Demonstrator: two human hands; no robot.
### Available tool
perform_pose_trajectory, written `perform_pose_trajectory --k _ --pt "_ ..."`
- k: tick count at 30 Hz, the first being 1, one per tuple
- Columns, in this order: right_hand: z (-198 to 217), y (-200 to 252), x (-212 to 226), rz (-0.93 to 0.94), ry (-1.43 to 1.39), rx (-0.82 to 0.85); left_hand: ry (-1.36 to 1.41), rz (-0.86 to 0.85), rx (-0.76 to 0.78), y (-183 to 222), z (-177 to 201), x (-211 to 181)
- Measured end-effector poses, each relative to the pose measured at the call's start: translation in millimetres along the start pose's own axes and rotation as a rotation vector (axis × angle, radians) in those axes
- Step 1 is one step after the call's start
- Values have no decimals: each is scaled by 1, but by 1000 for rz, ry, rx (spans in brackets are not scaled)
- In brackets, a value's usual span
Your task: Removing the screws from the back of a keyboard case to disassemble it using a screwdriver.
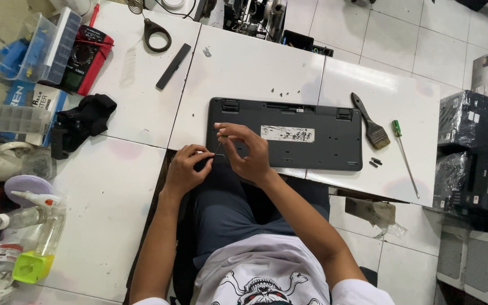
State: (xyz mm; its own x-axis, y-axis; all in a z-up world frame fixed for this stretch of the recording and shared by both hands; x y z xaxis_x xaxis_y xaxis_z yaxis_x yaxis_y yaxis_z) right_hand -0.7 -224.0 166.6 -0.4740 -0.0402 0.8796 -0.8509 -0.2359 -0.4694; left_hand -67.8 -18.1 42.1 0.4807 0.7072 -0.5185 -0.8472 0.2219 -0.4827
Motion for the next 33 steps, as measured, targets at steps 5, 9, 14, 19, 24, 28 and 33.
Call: perform_pose_trajectory --k 5,9,14,19,24,28,33 --pt "0 0 5 -13 2 21 8 11 6 0 1 -1" --pt "-5 1 10 105 14 15 -53 -48 -25 0 -4 0" --pt "-15 12 7 131 45 -24 -43 -94 -39 6 -12 10" --pt "-24 2 19 166 79 -8 3 -123 -47 0 -4 0" --pt "-27 -1 23 221 81 82 -97 -173 -73 26 -38 34" --pt "-29 -6 36 203 59 179 6 -23 -109 20 -27 18" --pt "-32 -14 36 142 -46 291 -70 -123 -66 15 -22 17"
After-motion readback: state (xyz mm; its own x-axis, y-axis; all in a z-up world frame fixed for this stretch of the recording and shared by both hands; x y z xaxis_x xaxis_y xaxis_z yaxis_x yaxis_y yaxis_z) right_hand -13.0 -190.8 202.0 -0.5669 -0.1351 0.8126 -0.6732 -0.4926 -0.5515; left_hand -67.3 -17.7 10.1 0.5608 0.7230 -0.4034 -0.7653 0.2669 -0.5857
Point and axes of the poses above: each hand's wrist, its own y-axis away from the middle knuckle, its own z-axis out of the back of the hand, x = y × z, the point moved 2 cm from there along -y, towards the middle knuckle, and after that the axes turned 14 degrees about -z, right-handed, at the moved point
